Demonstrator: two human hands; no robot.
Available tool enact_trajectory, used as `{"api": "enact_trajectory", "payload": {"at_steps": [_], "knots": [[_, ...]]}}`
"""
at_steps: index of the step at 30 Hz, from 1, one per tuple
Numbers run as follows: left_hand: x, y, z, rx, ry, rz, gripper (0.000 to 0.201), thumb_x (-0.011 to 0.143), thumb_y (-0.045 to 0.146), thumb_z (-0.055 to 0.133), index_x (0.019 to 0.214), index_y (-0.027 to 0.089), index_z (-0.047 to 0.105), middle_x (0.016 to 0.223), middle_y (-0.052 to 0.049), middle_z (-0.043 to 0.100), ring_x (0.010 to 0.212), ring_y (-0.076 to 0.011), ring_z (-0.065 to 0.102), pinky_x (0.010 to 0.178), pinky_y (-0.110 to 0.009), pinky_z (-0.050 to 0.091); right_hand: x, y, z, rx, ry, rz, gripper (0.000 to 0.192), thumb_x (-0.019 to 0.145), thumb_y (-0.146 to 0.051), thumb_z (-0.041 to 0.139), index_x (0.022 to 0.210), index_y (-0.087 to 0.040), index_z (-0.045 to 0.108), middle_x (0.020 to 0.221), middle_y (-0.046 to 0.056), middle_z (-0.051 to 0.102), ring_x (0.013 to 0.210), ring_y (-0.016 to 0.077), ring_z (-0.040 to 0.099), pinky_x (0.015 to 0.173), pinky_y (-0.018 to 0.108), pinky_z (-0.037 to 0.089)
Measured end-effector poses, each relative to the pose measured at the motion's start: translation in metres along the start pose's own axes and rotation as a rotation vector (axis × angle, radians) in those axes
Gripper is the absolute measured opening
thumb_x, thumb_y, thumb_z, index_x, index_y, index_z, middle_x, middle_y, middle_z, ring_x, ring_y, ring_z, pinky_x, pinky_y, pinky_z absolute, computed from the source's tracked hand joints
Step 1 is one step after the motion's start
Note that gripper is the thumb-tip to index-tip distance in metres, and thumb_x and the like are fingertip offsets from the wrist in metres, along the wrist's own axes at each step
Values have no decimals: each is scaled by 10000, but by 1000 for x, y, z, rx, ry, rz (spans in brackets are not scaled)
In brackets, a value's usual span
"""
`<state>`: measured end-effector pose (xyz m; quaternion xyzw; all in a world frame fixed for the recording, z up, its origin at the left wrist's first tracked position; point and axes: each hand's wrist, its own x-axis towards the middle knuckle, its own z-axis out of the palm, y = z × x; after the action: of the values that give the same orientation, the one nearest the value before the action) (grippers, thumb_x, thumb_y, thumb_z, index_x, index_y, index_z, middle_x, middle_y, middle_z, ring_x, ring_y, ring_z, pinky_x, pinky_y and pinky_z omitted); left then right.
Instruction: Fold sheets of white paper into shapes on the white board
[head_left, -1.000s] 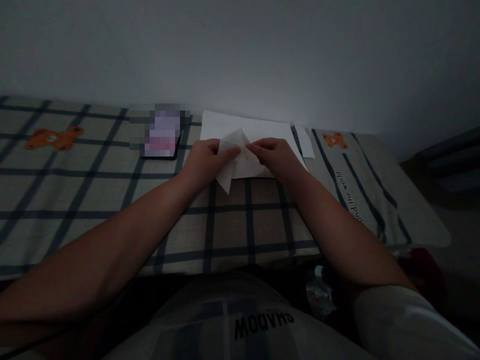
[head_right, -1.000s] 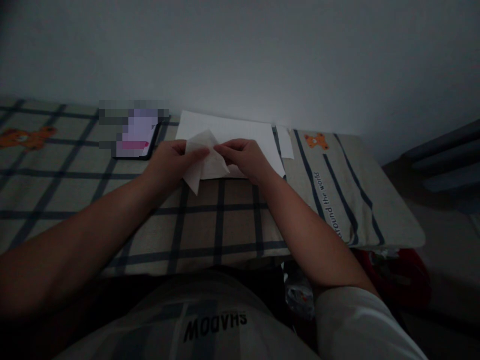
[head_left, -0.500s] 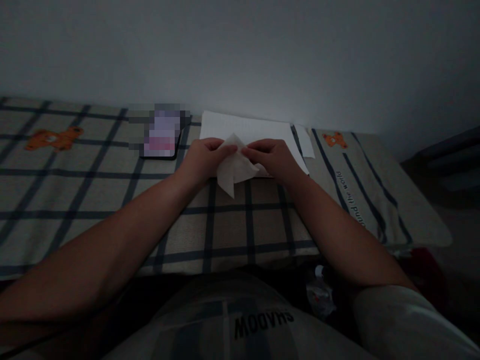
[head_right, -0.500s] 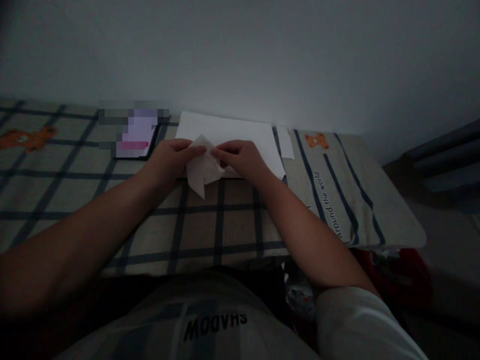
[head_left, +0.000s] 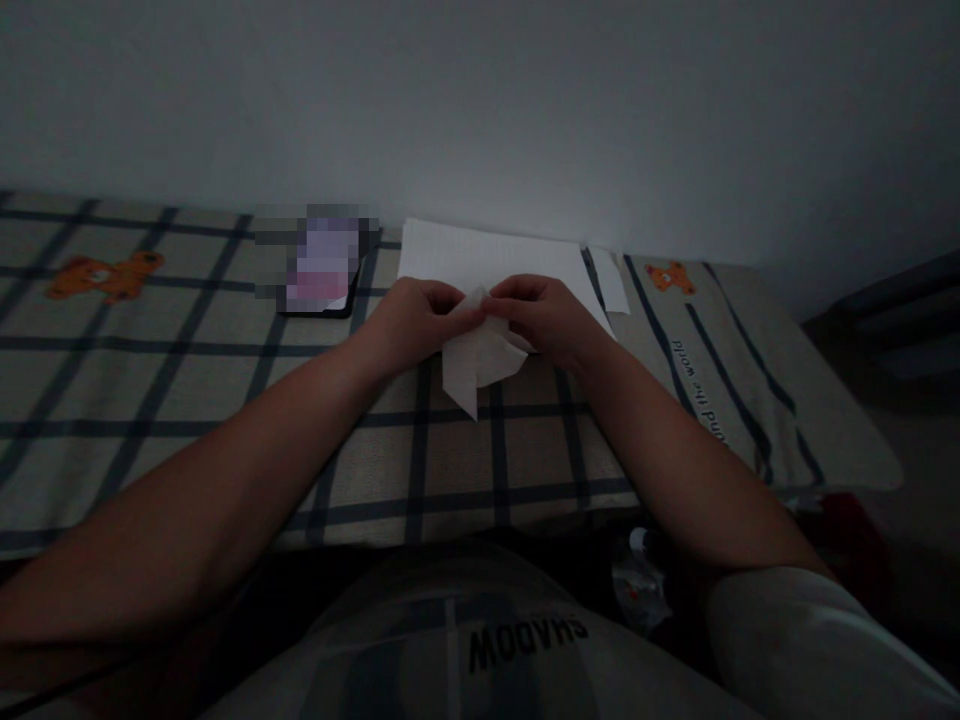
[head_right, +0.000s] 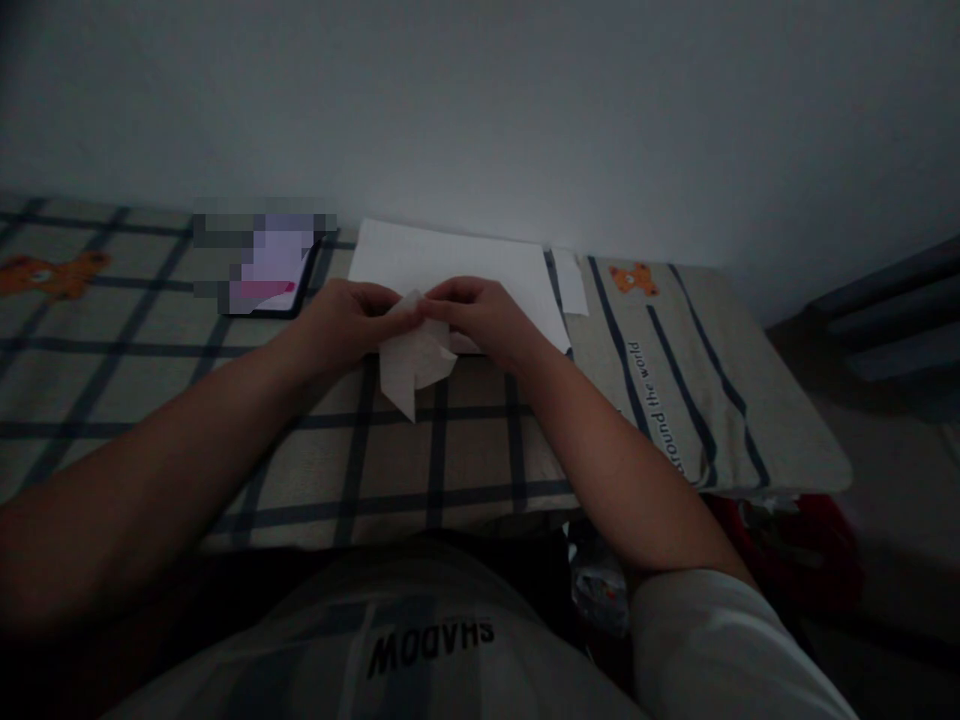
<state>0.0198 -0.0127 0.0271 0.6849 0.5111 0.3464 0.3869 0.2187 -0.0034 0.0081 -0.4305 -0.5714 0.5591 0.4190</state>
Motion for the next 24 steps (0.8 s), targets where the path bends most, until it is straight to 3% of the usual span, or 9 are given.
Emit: {"api": "enact_trajectory", "payload": {"at_steps": [4, 8, 17, 24], "knots": [[1, 2, -3, 61, -80, 17, 300, 780, 458, 738, 657, 185, 725, 573, -16, 593, 543, -130, 476, 503, -276, 275, -2, -2, 3, -11, -14, -13, 278, 744, -417, 841, 786, -206, 666, 740, -28, 643, 650, 92, 540, 597, 227, 447], [-2, 5, -3, 64, -152, 30, 235, 788, 427, 711, 729, 206, 769, 627, -19, 666, 576, -142, 531, 512, -266, 324, -3, -3, 4, 26, -47, 73, 348, 728, -484, 859, 787, -206, 658, 688, -29, 619, 604, 92, 514, 542, 221, 427], [1, 2, -4, 57, -147, 65, 285, 811, 457, 696, 738, 192, 768, 654, -18, 675, 582, -131, 540, 508, -249, 339, -4, -12, -1, 101, -31, 112, 274, 708, -387, 865, 755, -188, 684, 732, 8, 692, 681, 120, 624, 648, 256, 528], [2, -5, 1, -14, -124, 18, 345, 832, 512, 692, 727, 187, 739, 626, -20, 636, 565, -132, 529, 513, -255, 363, -3, -9, -3, -94, 83, -44, 229, 742, -382, 829, 778, -178, 730, 721, 2, 691, 675, 115, 601, 637, 253, 493]]}}
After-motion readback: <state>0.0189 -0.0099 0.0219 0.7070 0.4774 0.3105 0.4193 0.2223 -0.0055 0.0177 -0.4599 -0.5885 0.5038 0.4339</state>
